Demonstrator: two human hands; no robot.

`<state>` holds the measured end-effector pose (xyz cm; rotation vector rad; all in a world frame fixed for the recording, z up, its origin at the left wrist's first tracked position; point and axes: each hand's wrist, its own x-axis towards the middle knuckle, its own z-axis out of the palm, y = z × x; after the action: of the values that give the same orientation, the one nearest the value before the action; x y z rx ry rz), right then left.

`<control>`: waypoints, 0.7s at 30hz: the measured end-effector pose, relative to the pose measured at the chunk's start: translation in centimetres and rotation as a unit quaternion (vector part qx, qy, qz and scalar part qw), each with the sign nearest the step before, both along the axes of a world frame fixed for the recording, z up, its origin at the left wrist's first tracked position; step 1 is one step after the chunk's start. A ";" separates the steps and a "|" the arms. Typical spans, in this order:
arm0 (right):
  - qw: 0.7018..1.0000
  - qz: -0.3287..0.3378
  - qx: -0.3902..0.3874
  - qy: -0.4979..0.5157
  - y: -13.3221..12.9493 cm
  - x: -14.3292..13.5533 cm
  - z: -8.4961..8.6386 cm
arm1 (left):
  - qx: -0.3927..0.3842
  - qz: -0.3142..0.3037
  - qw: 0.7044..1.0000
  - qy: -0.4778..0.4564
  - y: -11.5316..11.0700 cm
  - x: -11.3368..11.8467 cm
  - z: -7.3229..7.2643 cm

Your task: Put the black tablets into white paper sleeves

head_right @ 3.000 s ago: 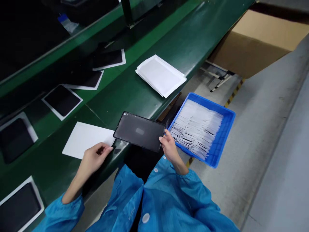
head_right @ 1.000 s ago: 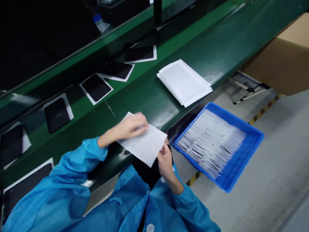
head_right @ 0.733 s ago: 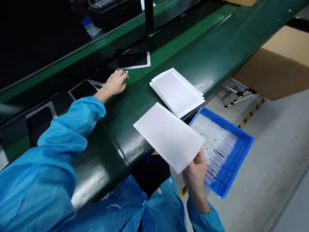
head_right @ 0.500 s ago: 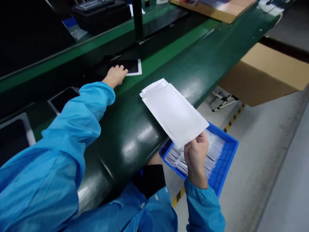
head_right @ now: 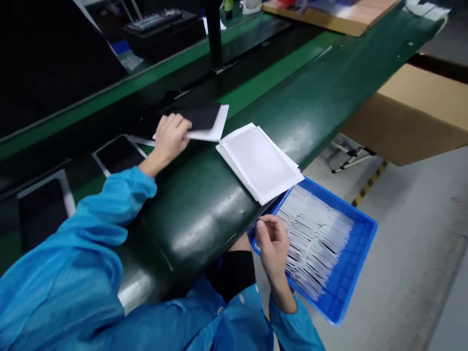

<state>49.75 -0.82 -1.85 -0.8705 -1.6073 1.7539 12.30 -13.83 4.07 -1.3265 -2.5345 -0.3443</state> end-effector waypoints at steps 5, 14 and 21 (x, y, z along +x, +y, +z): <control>0.957 0.206 -0.189 0.071 -4.6 -2.3 0.0 | 0.005 -0.092 0.994 -0.062 -12.1 14.5 -0.9; 0.948 0.201 -0.246 -0.023 -11.9 -0.9 -2.1 | 0.285 0.184 0.935 -0.099 -24.8 31.4 -5.8; 0.956 0.196 -0.213 -0.053 -12.4 1.5 -3.0 | 0.395 0.181 0.617 -0.656 -29.2 30.9 -5.4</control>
<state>51.22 -13.25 -4.89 -0.8916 -1.5740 2.4333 43.21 -43.04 -1.31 0.0208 -2.5716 -2.7022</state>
